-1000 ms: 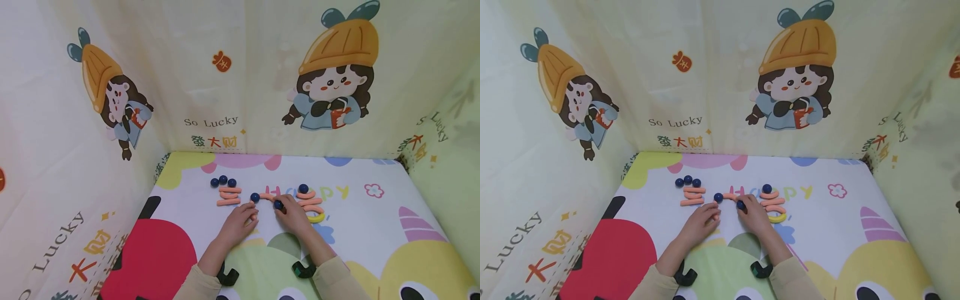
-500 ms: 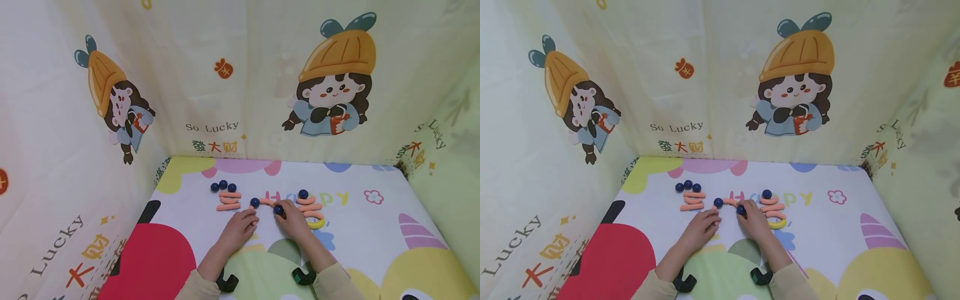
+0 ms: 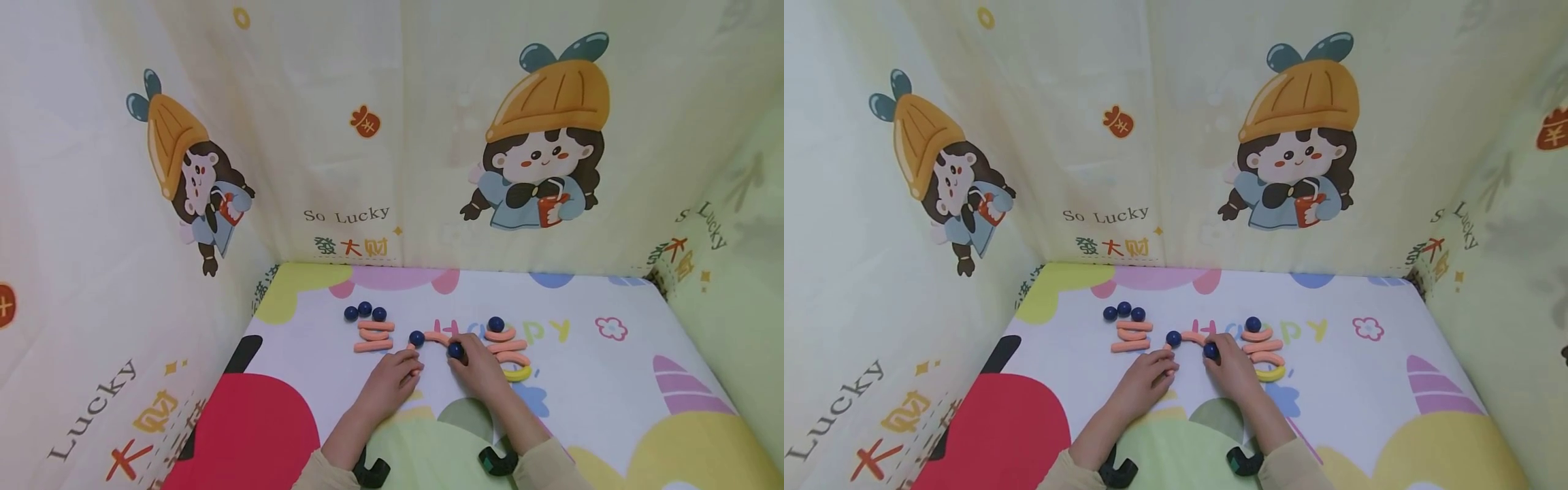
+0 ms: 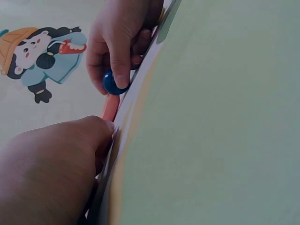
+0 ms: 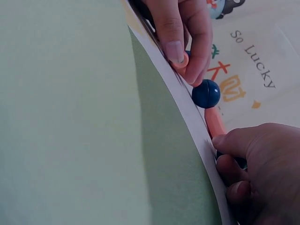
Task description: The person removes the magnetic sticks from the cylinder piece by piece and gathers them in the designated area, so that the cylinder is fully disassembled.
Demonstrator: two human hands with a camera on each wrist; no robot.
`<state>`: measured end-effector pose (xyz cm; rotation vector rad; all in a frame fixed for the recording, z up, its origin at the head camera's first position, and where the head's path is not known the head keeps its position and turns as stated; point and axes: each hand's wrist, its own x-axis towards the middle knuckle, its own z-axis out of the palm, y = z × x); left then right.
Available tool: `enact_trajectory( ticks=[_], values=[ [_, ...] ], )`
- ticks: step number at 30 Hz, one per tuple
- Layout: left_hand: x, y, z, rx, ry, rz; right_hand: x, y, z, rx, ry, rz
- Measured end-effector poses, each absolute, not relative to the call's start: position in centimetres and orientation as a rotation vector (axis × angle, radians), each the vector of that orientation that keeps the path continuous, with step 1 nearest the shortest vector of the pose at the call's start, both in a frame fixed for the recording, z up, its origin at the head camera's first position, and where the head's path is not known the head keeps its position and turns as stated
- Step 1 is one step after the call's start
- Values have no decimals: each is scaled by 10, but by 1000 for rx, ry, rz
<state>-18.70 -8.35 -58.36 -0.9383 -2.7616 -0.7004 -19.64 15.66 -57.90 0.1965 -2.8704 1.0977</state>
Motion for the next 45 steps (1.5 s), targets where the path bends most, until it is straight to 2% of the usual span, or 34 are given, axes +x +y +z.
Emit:
enact_trajectory(
  ticks=[31,45],
  values=[
    [-188,-85,-586,-936,-2742,-742,-196,156,-576,201,-2878,1069],
    [-190,-86,-585,-924,-2769,-762,-202,171,-552,267,-2785,1025]
  ],
)
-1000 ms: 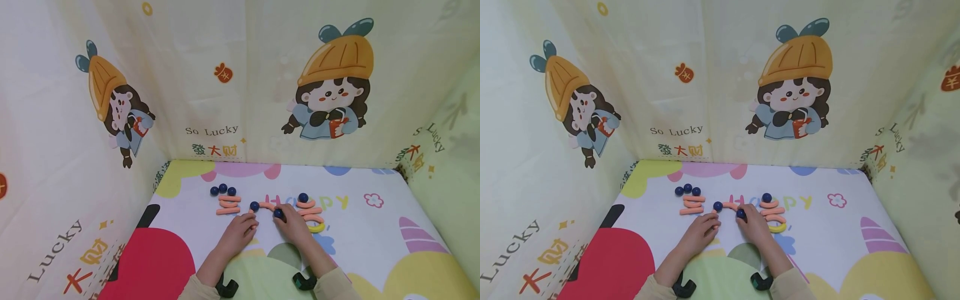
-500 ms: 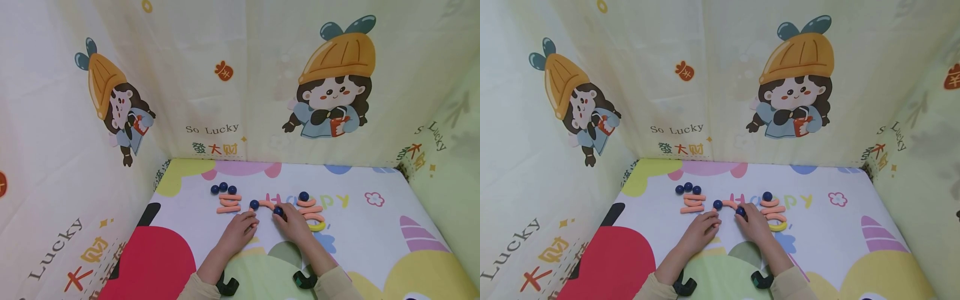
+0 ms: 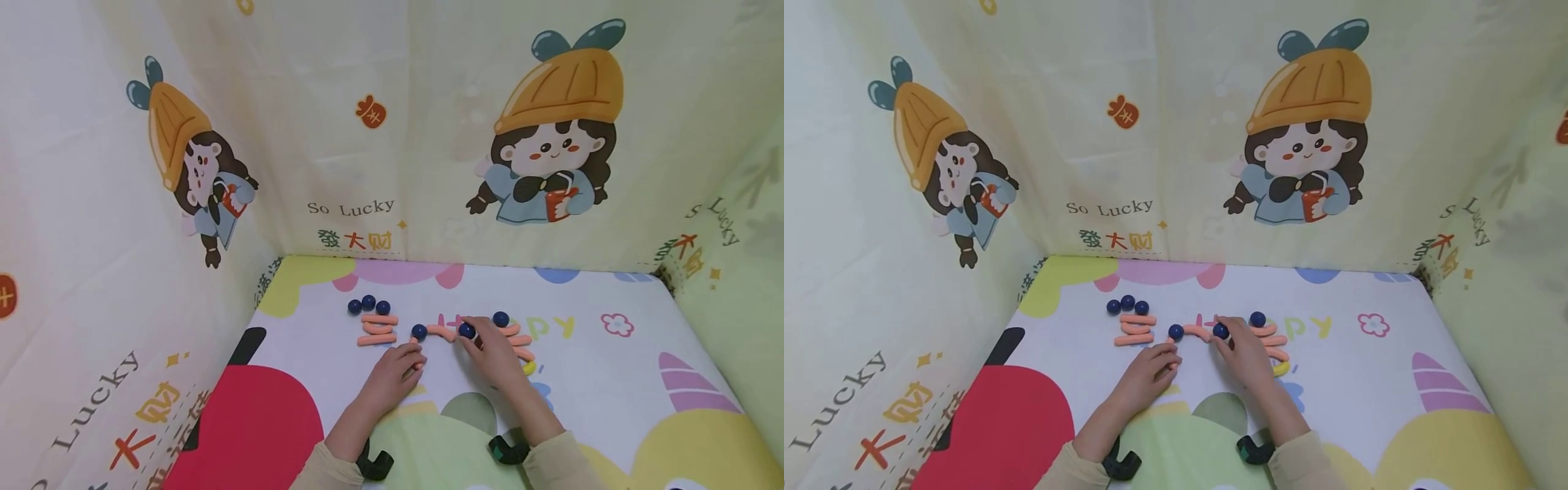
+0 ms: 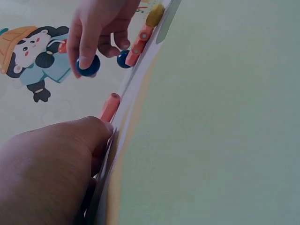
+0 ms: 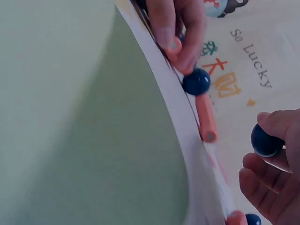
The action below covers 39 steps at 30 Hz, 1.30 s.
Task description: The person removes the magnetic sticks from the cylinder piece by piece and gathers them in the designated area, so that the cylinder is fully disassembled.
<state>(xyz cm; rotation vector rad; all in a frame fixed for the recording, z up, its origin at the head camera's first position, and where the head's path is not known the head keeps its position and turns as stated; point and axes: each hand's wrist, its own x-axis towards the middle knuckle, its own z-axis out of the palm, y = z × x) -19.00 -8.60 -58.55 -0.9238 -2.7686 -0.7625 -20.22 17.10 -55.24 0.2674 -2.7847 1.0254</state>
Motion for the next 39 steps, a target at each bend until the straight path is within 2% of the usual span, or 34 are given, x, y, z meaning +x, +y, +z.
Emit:
enact_trajectory(
  ticks=[4,11,19,28,39],
  values=[
    [-191,-86,-587,-922,-2774,-760,-213,194,-545,231,-2785,966],
    [-192,-85,-589,-920,-2766,-754,-231,238,-533,42,-2921,1145],
    [-192,-85,-589,-925,-2747,-768,-252,271,-538,-1,-3019,1008],
    [-192,-85,-588,-914,-2762,-770,-266,285,-550,4,-3102,980],
    [-193,-85,-589,-920,-2767,-752,-267,285,-549,34,-3161,993]
  ],
)
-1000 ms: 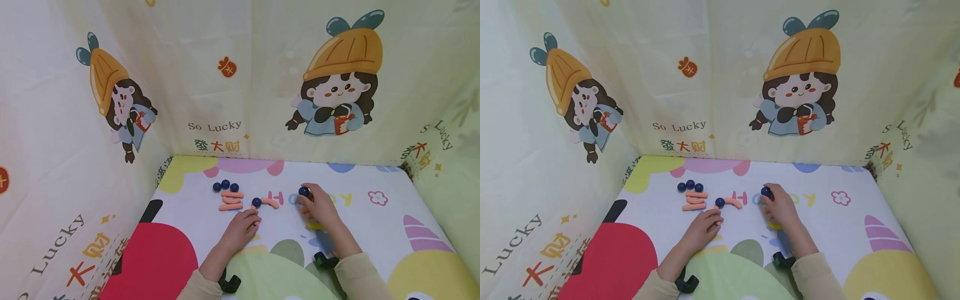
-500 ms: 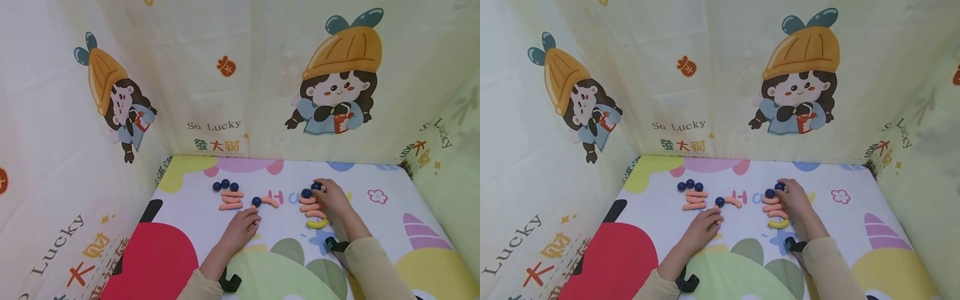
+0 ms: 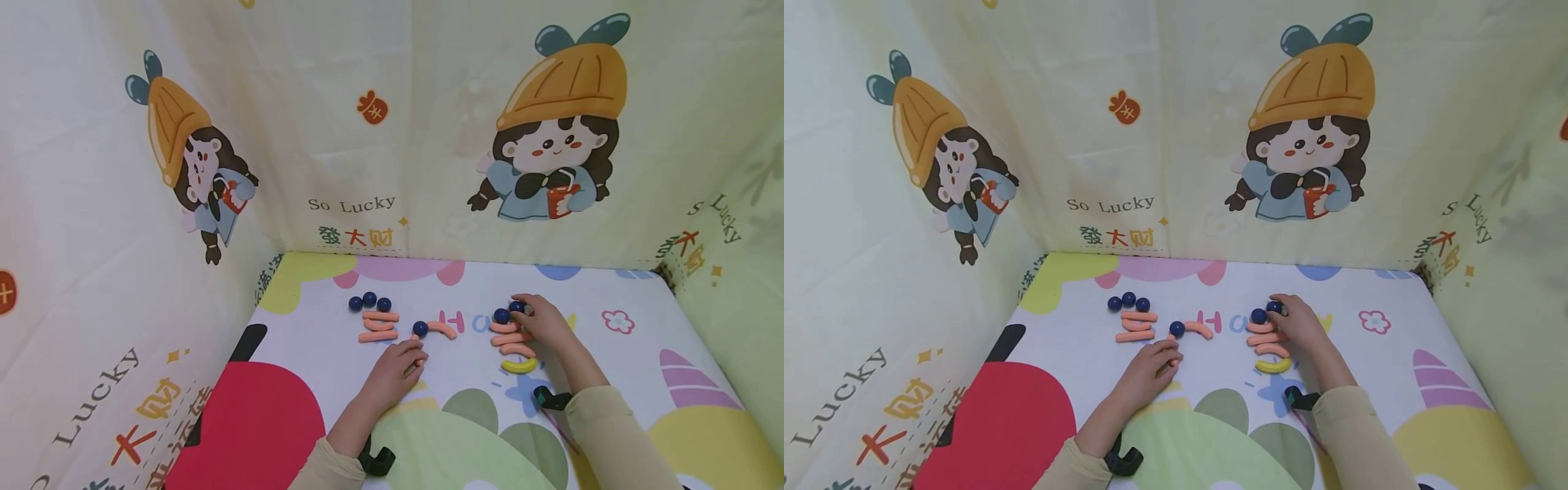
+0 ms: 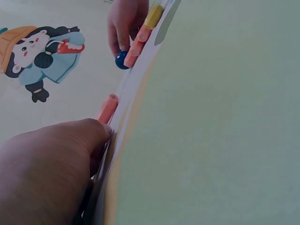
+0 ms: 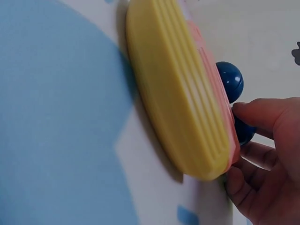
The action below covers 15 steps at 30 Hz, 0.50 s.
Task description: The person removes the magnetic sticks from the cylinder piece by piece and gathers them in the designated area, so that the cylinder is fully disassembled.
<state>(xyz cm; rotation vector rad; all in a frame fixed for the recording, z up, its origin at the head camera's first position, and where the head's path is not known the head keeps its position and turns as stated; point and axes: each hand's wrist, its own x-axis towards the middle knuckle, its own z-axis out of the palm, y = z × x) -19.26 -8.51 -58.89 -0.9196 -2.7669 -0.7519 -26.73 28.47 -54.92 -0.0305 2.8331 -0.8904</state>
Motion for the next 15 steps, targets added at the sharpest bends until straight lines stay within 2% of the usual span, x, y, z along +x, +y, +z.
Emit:
enact_trajectory(
  ticks=[15],
  values=[
    [-194,-86,-591,-941,-2735,-749,-255,273,-530,-97,2926,-909]
  ],
)
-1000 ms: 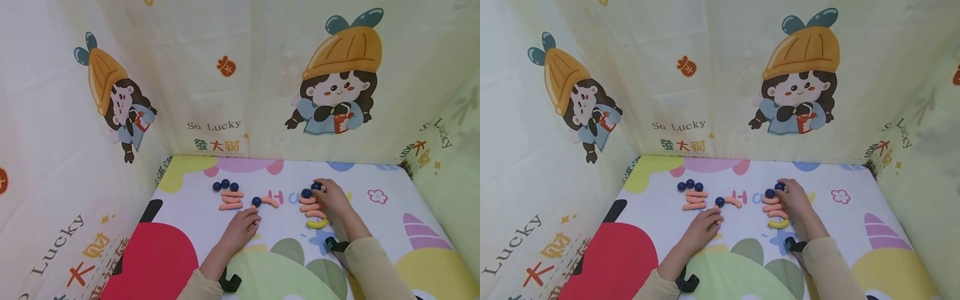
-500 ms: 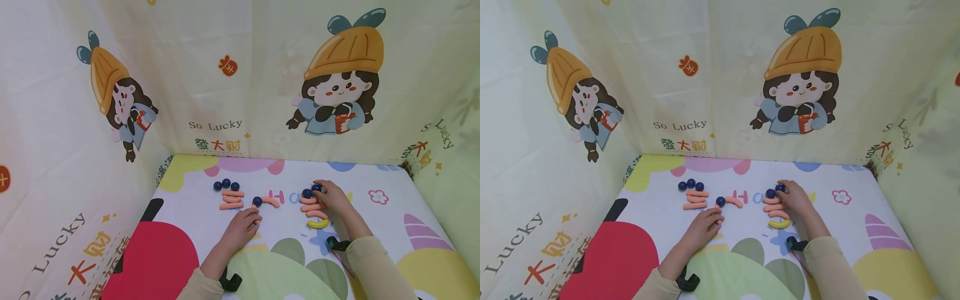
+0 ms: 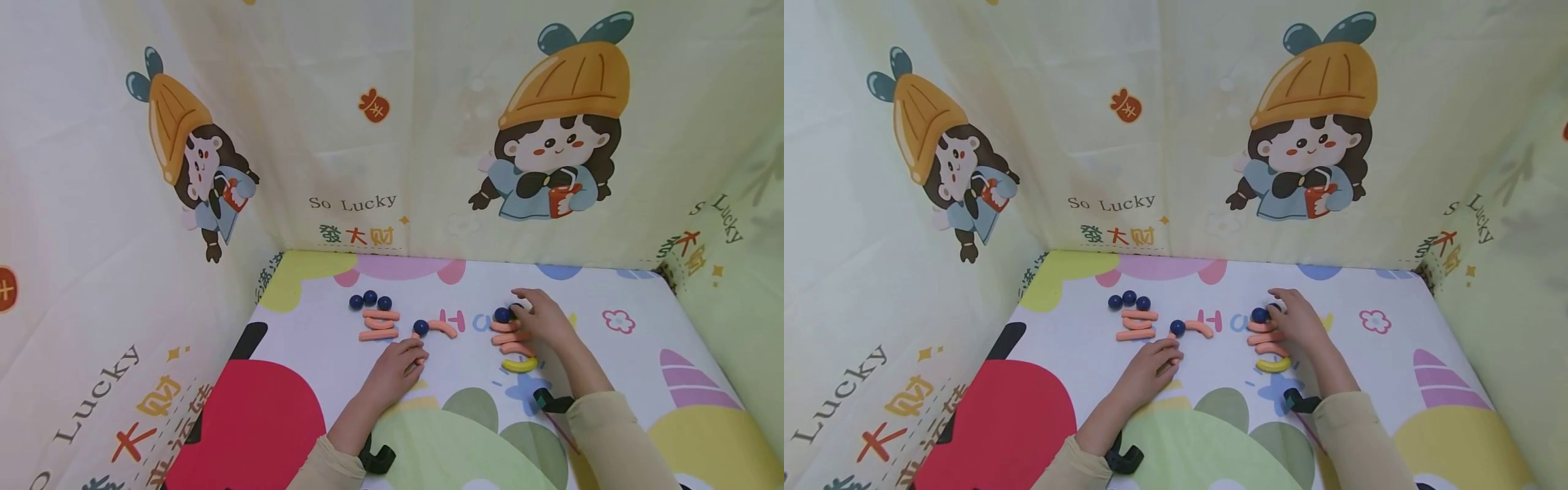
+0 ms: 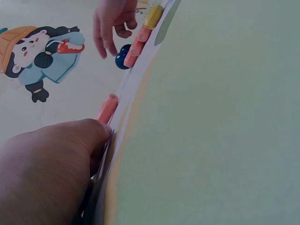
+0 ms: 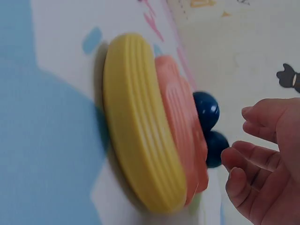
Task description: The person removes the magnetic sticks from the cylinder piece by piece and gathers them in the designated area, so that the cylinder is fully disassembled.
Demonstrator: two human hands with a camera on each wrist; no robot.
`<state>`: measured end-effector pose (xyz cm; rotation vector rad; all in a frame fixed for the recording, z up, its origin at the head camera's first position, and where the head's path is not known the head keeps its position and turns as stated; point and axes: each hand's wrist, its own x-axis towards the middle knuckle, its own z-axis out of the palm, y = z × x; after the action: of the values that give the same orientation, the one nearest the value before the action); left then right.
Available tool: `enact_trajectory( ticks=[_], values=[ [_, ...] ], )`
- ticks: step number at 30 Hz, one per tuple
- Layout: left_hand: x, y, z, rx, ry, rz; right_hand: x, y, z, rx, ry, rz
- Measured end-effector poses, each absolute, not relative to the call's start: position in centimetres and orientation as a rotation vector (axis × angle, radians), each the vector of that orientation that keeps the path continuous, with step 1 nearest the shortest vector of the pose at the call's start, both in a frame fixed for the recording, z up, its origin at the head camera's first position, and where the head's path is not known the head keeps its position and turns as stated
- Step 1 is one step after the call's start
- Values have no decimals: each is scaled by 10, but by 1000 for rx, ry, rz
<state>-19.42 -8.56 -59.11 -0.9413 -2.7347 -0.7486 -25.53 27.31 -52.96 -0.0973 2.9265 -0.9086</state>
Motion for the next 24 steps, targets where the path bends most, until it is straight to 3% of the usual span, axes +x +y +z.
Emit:
enact_trajectory(
  ticks=[9,24],
  values=[
    [-194,-86,-589,-936,-2769,-739,-247,243,-522,-130,2835,-1026],
    [-195,-85,-589,-937,-2763,-730,-245,172,-531,-468,2882,-1009]
  ],
)
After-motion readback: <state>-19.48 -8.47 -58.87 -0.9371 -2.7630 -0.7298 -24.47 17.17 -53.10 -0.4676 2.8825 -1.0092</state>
